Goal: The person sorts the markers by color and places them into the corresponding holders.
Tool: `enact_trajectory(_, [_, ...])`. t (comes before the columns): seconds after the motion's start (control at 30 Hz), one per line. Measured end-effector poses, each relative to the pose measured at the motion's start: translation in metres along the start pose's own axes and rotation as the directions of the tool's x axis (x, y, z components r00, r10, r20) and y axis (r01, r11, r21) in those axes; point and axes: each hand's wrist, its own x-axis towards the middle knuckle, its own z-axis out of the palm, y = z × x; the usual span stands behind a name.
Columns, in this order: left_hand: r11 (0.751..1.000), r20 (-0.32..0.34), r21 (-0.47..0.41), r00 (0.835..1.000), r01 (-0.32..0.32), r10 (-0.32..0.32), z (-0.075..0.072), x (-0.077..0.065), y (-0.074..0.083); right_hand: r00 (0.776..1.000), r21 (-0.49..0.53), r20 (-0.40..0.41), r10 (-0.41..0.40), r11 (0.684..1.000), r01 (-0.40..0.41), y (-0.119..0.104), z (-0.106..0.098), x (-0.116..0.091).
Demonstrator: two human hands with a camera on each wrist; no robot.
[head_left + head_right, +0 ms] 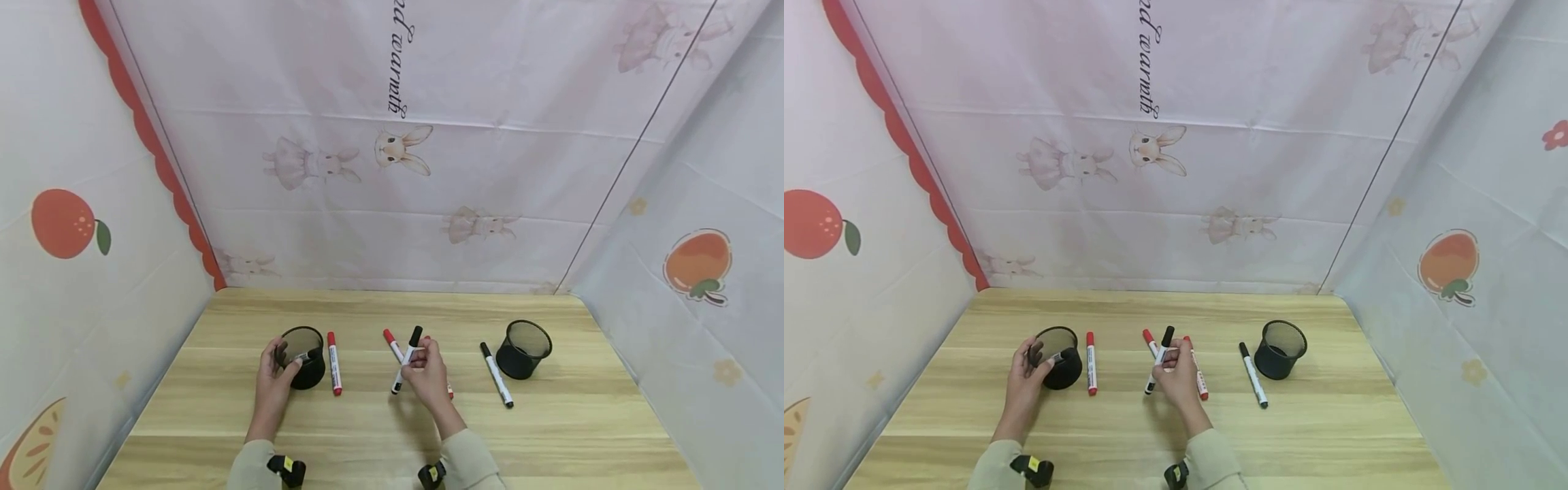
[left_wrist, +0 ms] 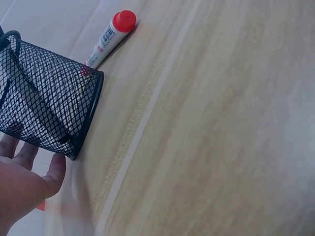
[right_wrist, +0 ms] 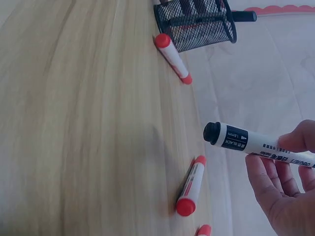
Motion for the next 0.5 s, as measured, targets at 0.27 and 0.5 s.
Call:
enact_trajectory(0.27, [1.0, -0.007, 0.001, 1.0, 0.001, -0.001, 0.0, 0.0, 0.0, 0.999, 0.05, 0.032, 0.032, 0.998, -0.033, -0.009, 0.01, 0.004])
enact_trajectory(0.5, [1.0, 0.006, -0.008, 1.0, 0.006, -0.006, 0.001, -0.003, 0.009, 0.998, 0.067, 0.048, 0.03, 0.997, -0.033, -0.051, 0.01, 0.0])
